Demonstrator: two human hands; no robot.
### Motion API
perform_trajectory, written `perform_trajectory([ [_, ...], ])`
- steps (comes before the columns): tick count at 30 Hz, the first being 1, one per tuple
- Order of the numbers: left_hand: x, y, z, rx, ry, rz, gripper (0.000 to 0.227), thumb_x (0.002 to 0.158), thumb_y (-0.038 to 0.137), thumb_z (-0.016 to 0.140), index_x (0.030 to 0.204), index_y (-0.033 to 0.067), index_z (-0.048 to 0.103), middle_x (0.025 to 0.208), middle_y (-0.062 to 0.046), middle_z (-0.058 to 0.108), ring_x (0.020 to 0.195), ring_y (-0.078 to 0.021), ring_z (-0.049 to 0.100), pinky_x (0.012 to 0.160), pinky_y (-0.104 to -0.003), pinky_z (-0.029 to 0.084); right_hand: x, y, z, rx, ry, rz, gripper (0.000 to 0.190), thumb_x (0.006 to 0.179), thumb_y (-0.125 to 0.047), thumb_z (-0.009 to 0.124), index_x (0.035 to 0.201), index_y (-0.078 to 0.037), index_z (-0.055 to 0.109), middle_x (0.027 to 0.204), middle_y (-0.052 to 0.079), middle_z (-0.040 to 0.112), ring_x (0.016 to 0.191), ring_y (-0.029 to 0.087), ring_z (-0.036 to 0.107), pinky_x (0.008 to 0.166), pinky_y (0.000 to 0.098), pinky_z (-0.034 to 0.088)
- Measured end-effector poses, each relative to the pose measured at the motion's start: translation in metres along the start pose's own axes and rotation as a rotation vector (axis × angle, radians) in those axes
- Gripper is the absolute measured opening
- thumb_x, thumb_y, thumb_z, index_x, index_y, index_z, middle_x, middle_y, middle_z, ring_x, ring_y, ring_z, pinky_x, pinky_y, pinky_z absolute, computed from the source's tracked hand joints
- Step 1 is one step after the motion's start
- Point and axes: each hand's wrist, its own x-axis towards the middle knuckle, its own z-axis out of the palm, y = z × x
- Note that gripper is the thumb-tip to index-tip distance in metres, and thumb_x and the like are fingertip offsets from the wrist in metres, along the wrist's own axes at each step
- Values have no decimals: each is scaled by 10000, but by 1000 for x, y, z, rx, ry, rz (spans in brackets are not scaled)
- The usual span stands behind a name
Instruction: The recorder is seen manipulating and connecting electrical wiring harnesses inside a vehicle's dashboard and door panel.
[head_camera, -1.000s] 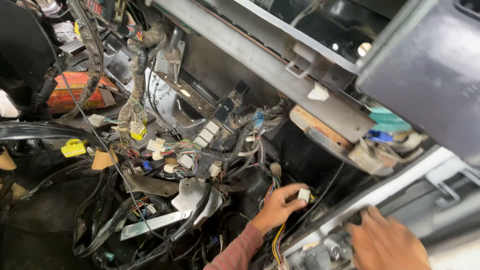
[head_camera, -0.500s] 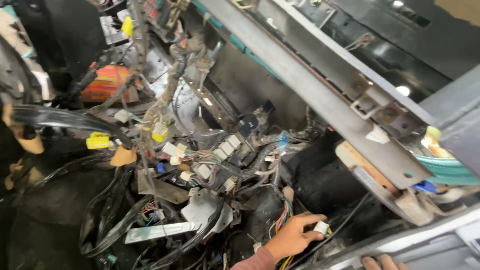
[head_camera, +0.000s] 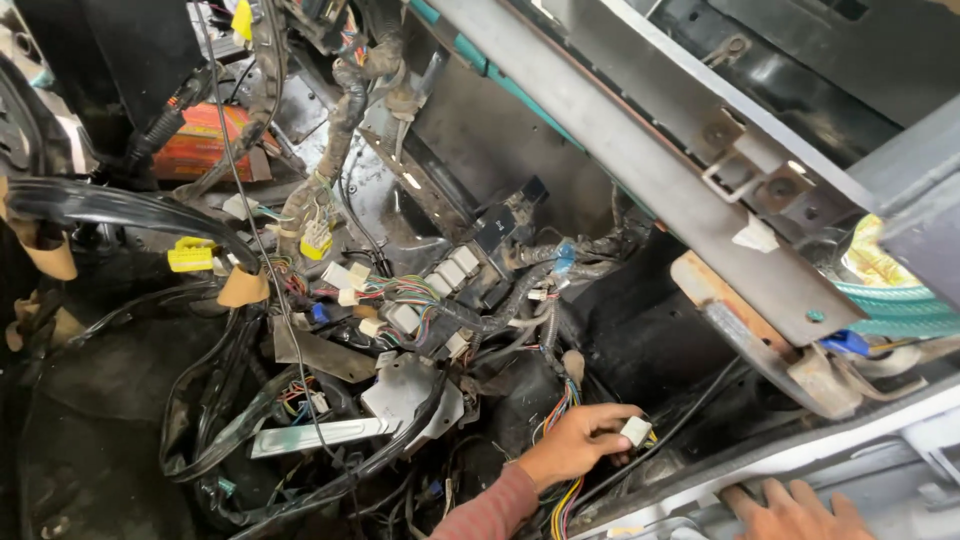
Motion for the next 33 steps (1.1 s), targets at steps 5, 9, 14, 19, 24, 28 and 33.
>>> perform_trajectory([
  [5,1,9,3,254,24,-9,429,970,-5,642,1398,1,612,1040,-84,712,898,-135,638,825,-304,527,38,10,57,30,254,-244,513,848,-530,601,1338,-379,607,1266,14,621,1203,157,628,796,480,611],
  [9,2,12,-1,351,21,57,429,953,4,667,1380,6,622,1034,-94,722,929,-137,648,864,-305,519,52,4,73,92,563,-287,498,739,-365,661,1234,-323,700,1156,35,690,1021,211,699,734,396,641],
  [14,2,16,-2,393,-39,89,419,938,32,703,1351,10,641,1007,-98,729,935,-139,656,894,-309,516,63,-14,106,196,589,63,316,778,-448,691,1064,-335,767,961,22,747,868,217,753,840,368,630],
  [19,3,22,-1,429,-58,80,411,937,44,718,1341,12,651,979,-100,726,902,-143,644,871,-312,512,56,-5,87,288,639,-3,335,685,-324,724,1005,-244,788,894,60,758,750,290,746,740,412,631],
  [24,-1,27,-3,462,-68,115,411,918,44,733,1321,2,658,954,-84,714,874,-144,649,842,-307,514,93,6,150,263,936,-279,321,597,-265,749,869,-94,757,846,69,757,641,268,729,483,461,503],
  [28,-2,19,-4,281,-99,69,401,941,51,724,1332,0,653,957,-49,698,846,-115,607,797,-281,491,85,20,143,141,1164,-357,250,663,-255,675,825,-73,734,837,92,739,623,250,650,469,409,438],
  [33,9,6,-5,103,-66,-59,352,991,74,677,1336,2,665,969,-40,706,801,-120,593,735,-288,481,87,15,159,132,1317,-343,333,599,-226,672,835,-16,775,697,109,696,467,265,544,437,450,439],
])
